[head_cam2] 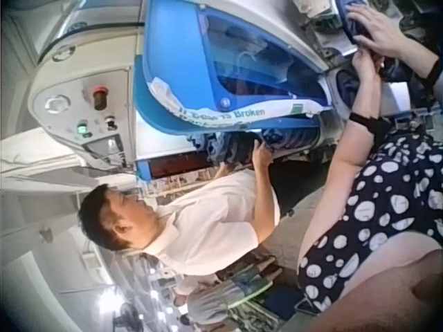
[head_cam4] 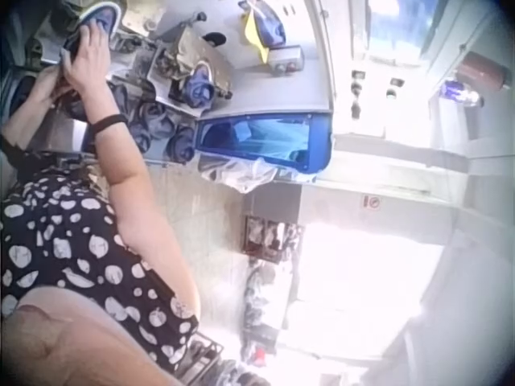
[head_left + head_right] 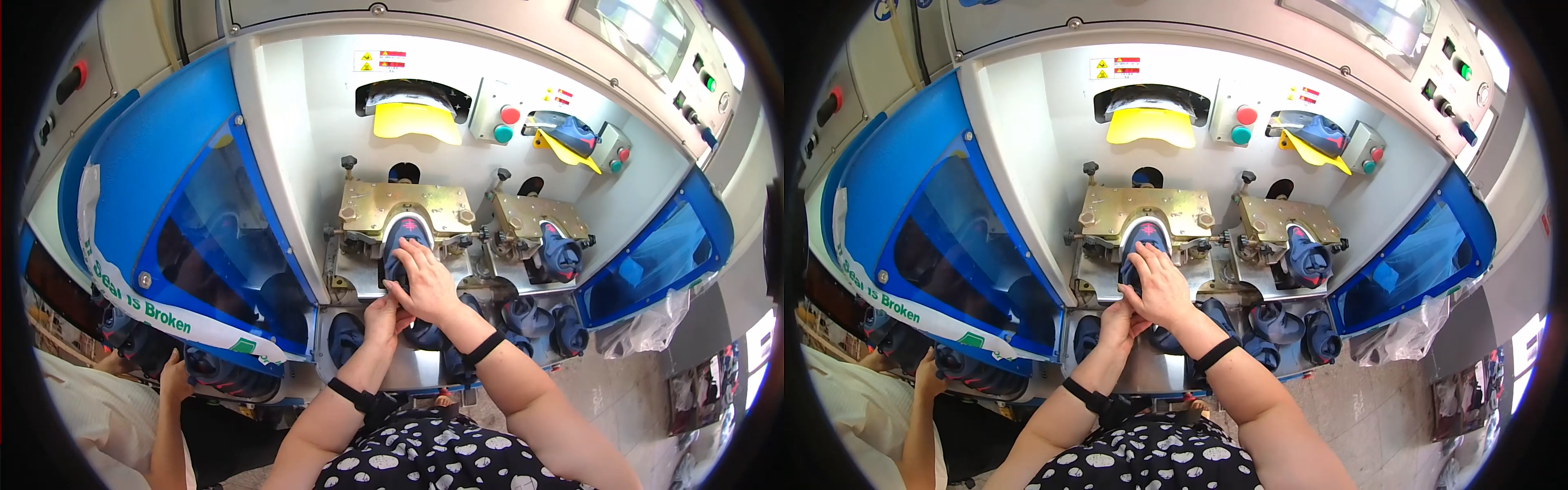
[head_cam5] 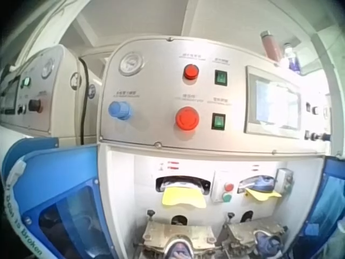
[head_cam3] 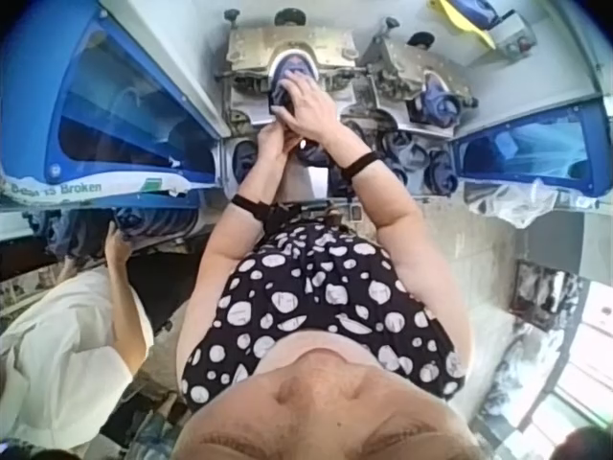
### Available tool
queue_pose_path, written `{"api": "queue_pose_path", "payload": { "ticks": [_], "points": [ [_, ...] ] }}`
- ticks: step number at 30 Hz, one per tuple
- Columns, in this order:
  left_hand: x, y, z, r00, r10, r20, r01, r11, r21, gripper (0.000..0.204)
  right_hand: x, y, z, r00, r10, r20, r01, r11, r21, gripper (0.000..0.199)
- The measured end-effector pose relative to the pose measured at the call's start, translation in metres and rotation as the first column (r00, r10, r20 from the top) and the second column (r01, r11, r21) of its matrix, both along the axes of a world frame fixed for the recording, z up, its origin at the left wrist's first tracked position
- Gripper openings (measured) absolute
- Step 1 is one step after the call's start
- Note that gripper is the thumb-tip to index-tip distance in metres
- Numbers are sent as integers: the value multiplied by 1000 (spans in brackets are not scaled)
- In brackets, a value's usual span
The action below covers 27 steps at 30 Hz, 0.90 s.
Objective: Using an industrial machine to shape and press the heels and toes of shoes.
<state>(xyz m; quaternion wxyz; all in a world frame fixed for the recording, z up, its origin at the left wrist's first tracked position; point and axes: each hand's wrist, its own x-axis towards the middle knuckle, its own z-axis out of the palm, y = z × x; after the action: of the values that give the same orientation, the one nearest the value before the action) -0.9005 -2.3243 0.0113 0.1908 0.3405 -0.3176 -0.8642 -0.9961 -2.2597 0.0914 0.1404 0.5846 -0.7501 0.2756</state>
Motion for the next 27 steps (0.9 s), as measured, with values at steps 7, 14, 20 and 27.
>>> {"api": "queue_pose_path", "payload": {
  "ticks": [7, 14, 20, 27],
  "points": [
    [8, -9, -3, 992, -124, -36, 120, 989, -91, 40, -18, 58, 10, 972, 109, 209, -72, 981, -179, 46],
    [47, 0, -41, 933, -350, 87, 351, 936, 7, 41, 24, 188, -55, 997, -66, 32, 54, 957, 285, 29],
    [46, 20, -44, 661, -714, 232, 750, 641, -165, 45, 20, 207, -64, 926, -254, 280, 238, 967, 91, 23],
    [36, 46, 28, 757, -529, -383, 575, 818, 8, 37, 51, 188, 21, 834, -117, 539, 222, 966, -135, 33]
  ]
}}
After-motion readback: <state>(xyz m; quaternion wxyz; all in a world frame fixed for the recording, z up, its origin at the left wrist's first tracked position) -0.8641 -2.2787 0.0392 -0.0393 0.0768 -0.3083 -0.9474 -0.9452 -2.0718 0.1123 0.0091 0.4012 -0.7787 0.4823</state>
